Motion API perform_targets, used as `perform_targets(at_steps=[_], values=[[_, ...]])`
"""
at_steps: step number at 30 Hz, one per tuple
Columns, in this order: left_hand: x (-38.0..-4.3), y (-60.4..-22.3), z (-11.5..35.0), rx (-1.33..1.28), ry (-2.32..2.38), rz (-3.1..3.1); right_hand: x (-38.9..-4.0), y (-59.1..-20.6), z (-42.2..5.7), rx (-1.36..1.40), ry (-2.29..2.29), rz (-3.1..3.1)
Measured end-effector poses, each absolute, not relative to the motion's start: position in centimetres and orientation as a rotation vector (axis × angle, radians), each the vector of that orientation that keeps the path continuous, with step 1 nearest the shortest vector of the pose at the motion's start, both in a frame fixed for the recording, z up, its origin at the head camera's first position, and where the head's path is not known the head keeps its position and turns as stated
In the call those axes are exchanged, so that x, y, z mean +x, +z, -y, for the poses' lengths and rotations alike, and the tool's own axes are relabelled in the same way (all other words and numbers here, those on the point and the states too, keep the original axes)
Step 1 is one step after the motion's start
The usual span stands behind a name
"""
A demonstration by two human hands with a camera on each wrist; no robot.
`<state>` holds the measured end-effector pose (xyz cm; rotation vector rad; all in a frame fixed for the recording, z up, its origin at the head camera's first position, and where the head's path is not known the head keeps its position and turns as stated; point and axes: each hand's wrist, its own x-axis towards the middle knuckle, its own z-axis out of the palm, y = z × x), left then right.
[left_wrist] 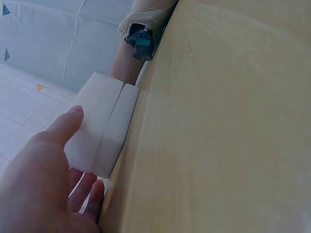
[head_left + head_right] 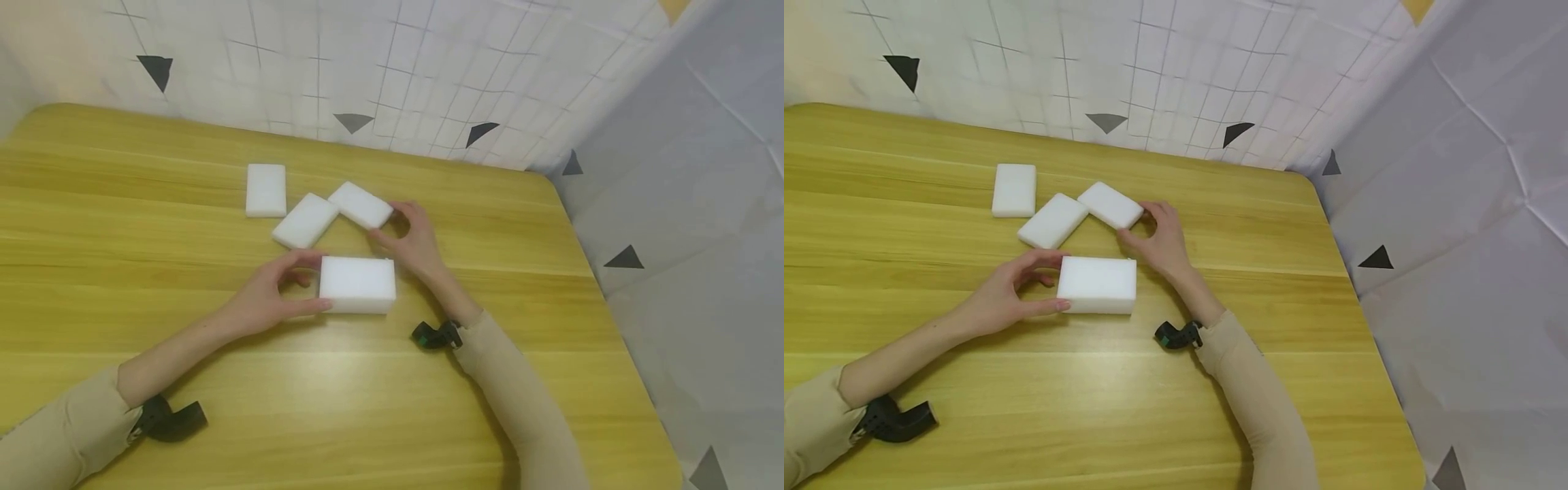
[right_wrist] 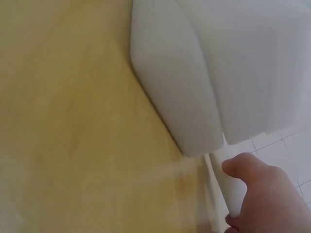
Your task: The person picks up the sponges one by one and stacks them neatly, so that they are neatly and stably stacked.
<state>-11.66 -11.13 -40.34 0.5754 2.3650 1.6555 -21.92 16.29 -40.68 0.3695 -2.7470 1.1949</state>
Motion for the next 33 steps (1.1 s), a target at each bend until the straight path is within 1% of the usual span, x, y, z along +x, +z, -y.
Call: perform_targets(at_steps=[21,29,33], values=[[-11.7,-40.4,11.1,0.583,1.664,-2.361,-21.6,-41.0,-17.2,0.405,1.322,2.523],[-11.6,-40.3,11.0,0.567,1.648,-2.367,-20.4,-41.1,-17.9,0.47,1.418,2.441],[-11.6,-40.2,11.1,0.57,1.652,-2.362,-19.0,-39.9,-17.7,0.494,1.473,2.406]])
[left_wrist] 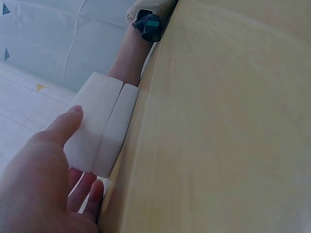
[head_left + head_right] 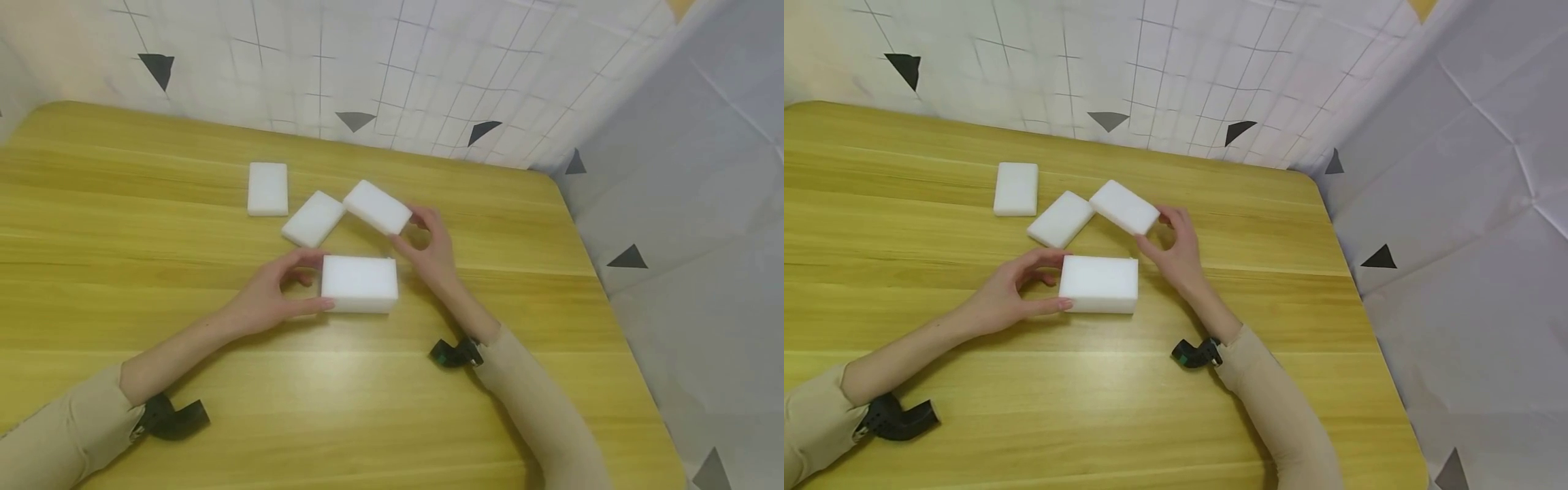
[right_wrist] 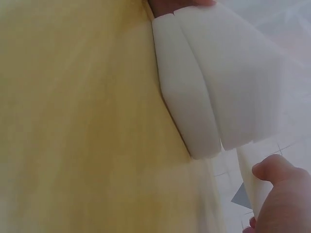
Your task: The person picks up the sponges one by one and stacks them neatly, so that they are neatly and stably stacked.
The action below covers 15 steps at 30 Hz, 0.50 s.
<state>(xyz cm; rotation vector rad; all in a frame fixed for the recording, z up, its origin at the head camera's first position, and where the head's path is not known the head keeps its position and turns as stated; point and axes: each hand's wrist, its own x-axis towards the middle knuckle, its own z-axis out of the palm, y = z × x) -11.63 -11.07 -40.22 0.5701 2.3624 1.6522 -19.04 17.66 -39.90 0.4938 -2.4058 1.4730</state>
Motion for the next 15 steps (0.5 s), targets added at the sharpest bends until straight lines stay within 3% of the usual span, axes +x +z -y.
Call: perform_targets(at_steps=[5,15], values=[[-11.6,-40.2,11.1,0.58,1.66,-2.362,-17.2,-38.1,-17.4,0.521,1.517,2.372],[-11.7,-40.5,11.0,0.597,1.665,-2.367,-15.9,-38.0,-17.8,0.607,1.559,2.274]])
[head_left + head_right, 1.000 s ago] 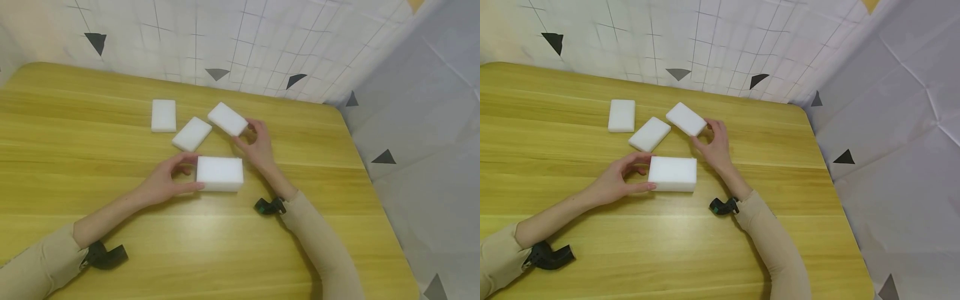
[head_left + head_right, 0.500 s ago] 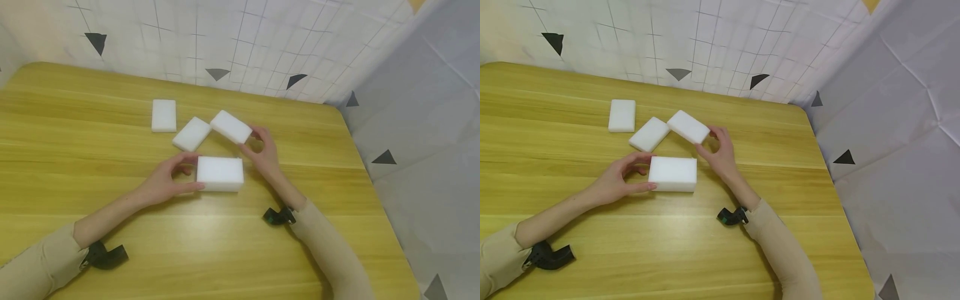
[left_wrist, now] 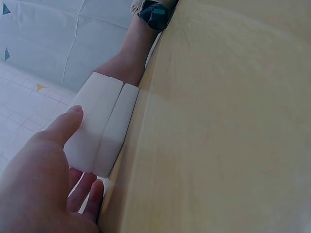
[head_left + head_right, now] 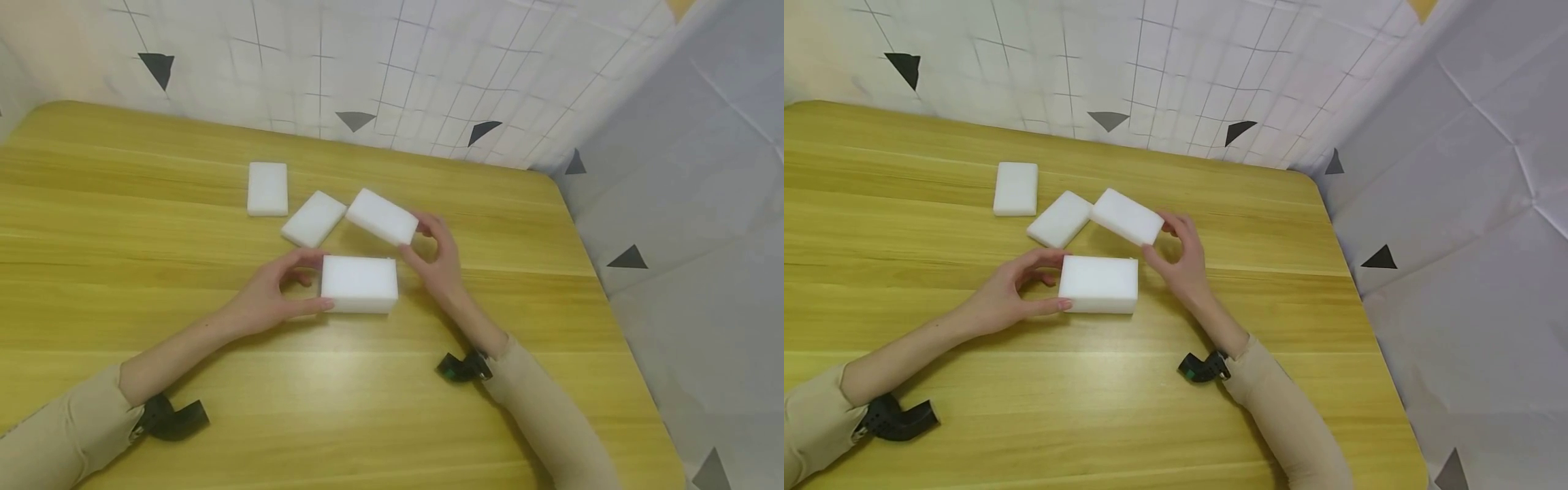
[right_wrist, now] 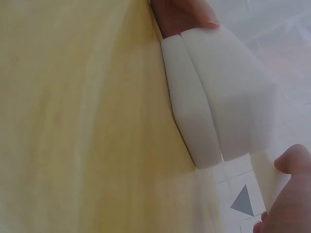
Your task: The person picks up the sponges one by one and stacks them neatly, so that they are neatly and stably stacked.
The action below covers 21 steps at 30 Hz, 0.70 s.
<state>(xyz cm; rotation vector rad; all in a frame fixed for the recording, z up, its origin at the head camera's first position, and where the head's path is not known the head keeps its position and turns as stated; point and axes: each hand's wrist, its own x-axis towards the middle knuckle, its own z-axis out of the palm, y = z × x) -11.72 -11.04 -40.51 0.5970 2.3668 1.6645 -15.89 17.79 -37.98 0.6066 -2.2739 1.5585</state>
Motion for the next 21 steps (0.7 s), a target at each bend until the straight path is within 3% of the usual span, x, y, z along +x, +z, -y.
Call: perform_targets(at_steps=[9,21], values=[[-11.6,-40.2,11.1,0.572,1.647,-2.36,-14.8,-37.8,-17.8,0.688,1.575,2.208],[-11.5,-40.2,11.1,0.572,1.655,-2.361,-14.7,-40.8,-18.5,0.794,1.581,2.17]])
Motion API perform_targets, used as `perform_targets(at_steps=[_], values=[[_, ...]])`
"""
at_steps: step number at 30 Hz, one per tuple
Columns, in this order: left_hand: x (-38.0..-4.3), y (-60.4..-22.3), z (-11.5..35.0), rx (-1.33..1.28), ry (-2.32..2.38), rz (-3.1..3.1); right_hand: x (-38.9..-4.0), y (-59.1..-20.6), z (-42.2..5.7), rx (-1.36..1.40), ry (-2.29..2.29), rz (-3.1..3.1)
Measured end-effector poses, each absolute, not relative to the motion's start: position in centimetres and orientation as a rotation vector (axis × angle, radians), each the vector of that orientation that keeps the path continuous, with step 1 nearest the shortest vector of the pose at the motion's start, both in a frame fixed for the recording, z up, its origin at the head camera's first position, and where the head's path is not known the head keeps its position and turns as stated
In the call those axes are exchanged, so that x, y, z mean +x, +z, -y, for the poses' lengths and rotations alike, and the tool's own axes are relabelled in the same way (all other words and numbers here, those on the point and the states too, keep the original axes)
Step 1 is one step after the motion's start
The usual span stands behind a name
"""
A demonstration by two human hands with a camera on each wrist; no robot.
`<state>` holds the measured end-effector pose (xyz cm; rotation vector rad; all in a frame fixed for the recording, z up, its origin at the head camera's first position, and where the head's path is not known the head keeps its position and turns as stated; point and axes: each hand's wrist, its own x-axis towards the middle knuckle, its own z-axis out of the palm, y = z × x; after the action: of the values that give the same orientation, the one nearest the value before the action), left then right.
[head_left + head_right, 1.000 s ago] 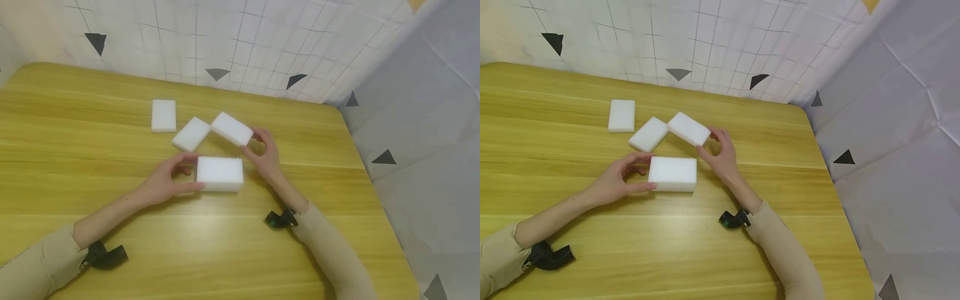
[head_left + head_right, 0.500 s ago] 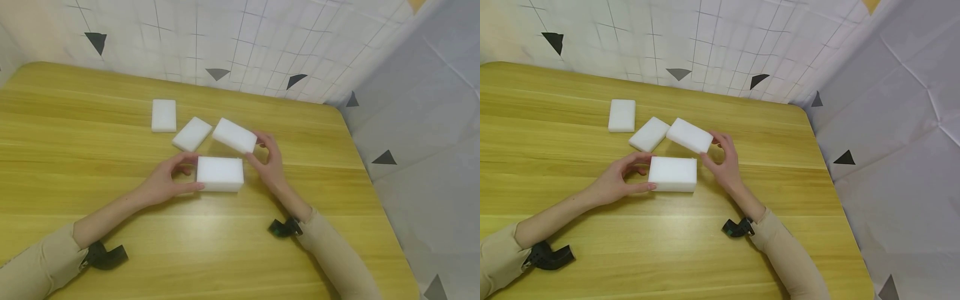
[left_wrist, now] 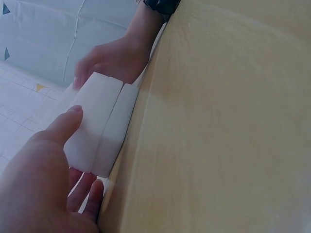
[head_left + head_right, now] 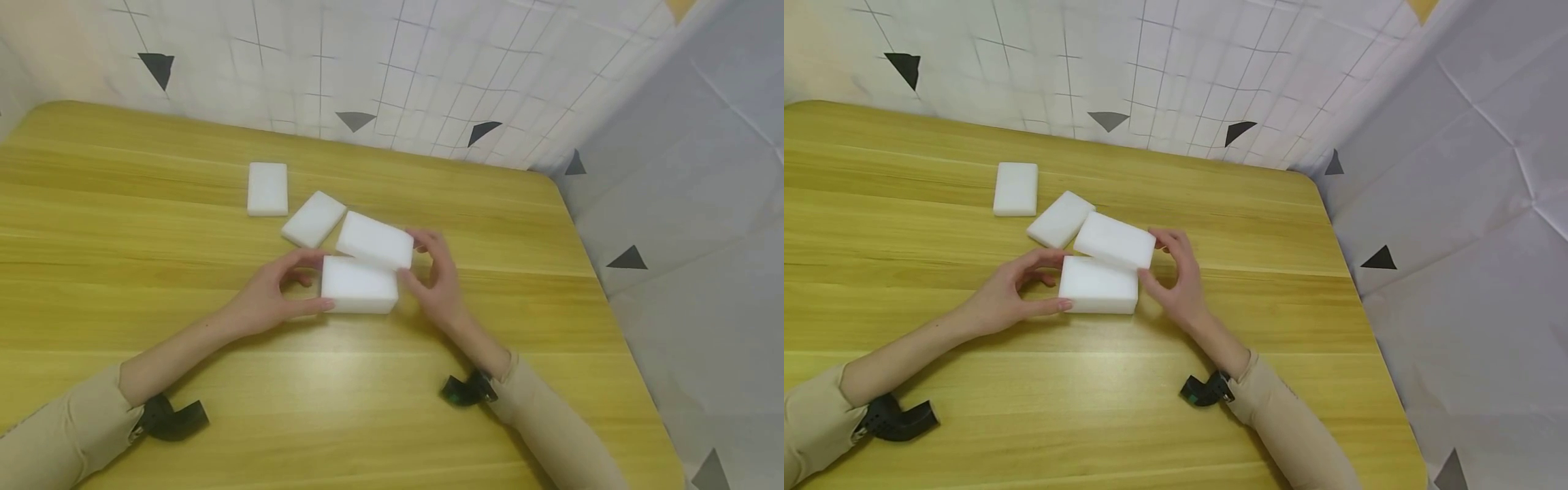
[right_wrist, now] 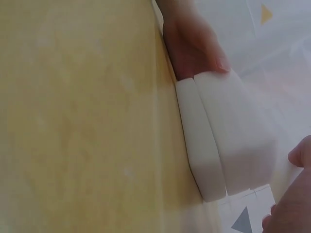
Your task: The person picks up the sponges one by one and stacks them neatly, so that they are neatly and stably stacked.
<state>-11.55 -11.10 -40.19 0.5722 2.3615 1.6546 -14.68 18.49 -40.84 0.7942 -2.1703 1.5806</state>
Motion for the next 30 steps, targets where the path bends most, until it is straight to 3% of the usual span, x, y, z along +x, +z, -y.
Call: perform_targets(at_steps=[30], values=[[-11.6,-40.4,11.0,0.604,1.694,-2.36,-13.0,-40.8,-17.6,0.966,1.604,2.126]])
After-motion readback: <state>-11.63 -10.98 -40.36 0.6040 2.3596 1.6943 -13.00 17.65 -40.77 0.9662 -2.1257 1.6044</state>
